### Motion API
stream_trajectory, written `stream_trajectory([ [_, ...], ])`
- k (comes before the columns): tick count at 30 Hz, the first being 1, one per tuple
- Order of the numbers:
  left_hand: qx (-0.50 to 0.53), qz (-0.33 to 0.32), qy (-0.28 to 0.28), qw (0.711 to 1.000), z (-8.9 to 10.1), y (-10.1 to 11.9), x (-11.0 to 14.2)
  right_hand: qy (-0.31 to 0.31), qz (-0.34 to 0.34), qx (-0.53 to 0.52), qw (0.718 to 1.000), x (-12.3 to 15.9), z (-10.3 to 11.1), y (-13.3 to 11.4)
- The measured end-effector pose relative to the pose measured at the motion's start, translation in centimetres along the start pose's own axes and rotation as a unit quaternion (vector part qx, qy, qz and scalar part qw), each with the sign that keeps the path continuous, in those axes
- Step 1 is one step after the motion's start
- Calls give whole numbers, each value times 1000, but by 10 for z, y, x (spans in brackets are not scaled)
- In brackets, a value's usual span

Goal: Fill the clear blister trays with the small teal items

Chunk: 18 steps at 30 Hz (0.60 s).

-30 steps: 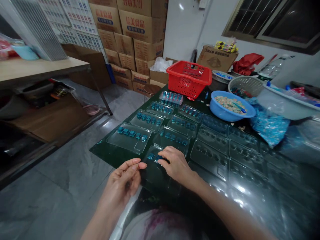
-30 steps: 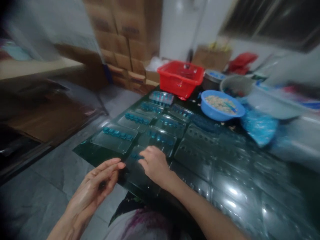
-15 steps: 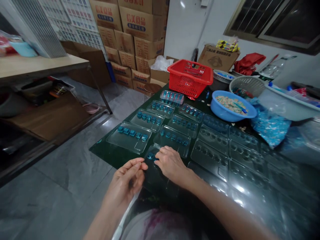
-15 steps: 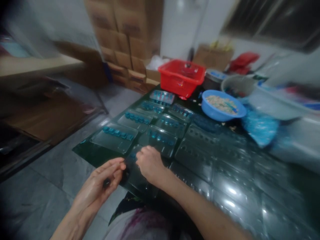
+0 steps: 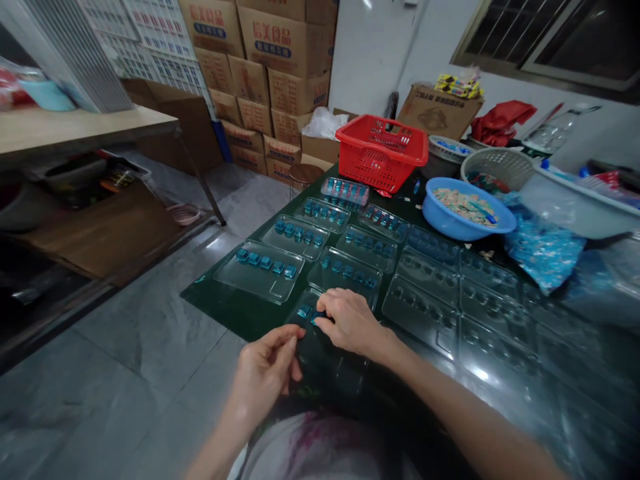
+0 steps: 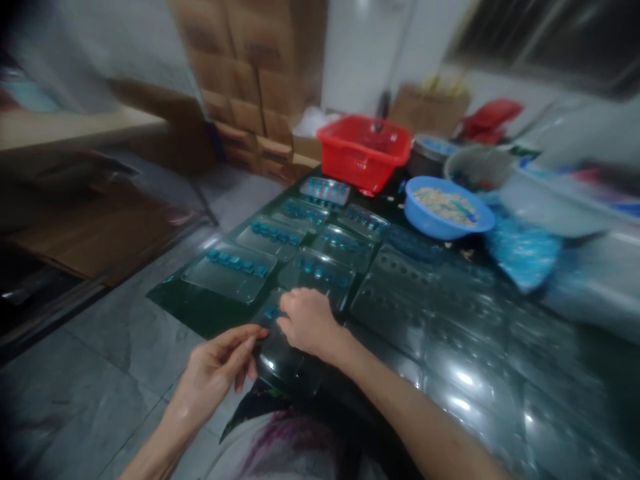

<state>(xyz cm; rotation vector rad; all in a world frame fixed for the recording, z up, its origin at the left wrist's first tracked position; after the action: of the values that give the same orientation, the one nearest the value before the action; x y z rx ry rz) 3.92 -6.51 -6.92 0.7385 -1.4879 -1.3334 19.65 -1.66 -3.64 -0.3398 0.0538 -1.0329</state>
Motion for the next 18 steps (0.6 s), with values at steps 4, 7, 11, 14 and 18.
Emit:
stream_trajectory([
  [4, 3, 0, 3, 1000, -1, 0, 0, 18, -35, 9, 999, 2, -7, -4],
  [7, 16, 0, 3, 1000, -1, 1, 0, 23, -52, -1, 998, 1, -11, -4],
  [11, 67, 0, -8, 998, 0, 8, 0, 6, -46, -43, 998, 1, -4, 2],
  [14, 158, -6, -31, 987, 0, 15, 1, 23, -39, -83, 995, 4, 6, 7],
  [18, 283, 8, -21, 959, 3, 21, 2, 44, 18, -84, 995, 5, 6, 4],
])
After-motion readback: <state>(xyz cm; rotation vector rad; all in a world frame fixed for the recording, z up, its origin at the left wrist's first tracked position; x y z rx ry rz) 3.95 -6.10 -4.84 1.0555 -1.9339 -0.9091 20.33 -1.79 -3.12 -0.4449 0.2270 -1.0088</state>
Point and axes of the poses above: each hand's wrist, its own x-axis away from the middle knuckle, its own z-axis out of the back of the hand, y = z × x, the point moved 2 cm from there along -x, towards the middle knuckle, and after that the axes turned 13 degrees about -y, right-handed, at the moved point
